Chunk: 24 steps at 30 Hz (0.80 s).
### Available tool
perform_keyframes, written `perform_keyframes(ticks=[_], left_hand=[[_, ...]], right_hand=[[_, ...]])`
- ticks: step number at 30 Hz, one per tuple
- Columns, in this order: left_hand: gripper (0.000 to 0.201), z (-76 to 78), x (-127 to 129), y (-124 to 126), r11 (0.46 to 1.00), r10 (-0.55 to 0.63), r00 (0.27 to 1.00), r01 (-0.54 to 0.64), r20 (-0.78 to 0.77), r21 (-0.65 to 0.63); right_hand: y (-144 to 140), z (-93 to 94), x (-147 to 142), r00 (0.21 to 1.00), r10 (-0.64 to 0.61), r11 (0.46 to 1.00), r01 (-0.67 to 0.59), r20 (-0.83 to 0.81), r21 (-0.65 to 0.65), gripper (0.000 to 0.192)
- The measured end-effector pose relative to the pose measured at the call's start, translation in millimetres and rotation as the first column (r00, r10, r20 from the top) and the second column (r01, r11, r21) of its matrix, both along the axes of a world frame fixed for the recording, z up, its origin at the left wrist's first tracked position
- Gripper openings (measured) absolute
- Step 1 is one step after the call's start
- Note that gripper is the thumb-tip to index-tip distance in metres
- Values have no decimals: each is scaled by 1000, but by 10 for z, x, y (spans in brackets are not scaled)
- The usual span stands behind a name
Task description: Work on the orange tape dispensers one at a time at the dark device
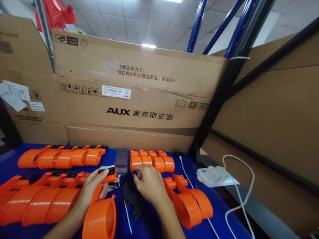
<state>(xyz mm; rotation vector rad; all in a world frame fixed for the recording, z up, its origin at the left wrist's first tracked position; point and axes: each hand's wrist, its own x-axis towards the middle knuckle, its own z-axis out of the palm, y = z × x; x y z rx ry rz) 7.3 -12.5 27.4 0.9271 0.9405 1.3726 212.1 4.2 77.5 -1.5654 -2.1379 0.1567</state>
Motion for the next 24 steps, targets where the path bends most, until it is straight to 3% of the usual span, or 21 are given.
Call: perform_keyframes(ticks=[4,7,9,12,16,20,24], left_hand=[[32,0,18,0,1000,6,1000,-5,-16,9],[32,6,12,8,1000,-5,1000,5,-24,27],[33,-5,6,13,999,-17,998,19,-54,43],[35,-38,10,20,996,-46,993,54,-112,65],[40,-49,34,19,993,-78,990,88,-116,81],[49,-23,8,55,998,-54,998,55,-40,30],[67,-22,-97,156,971,-222,968,231,119,-70]], right_hand=[[-25,-32,-3,1000,4,999,-4,13,-36,19],[-27,-24,-15,1000,9,1000,-9,-18,2,15],[-40,-5,-50,989,87,995,-79,-121,64,15],[-88,14,-146,909,295,953,-257,-294,161,26],[-147,-18,-276,831,444,895,-392,-334,216,30],[-148,-74,-315,826,441,895,-372,-352,247,28],[-121,-95,-291,851,342,929,-243,-399,280,27]])
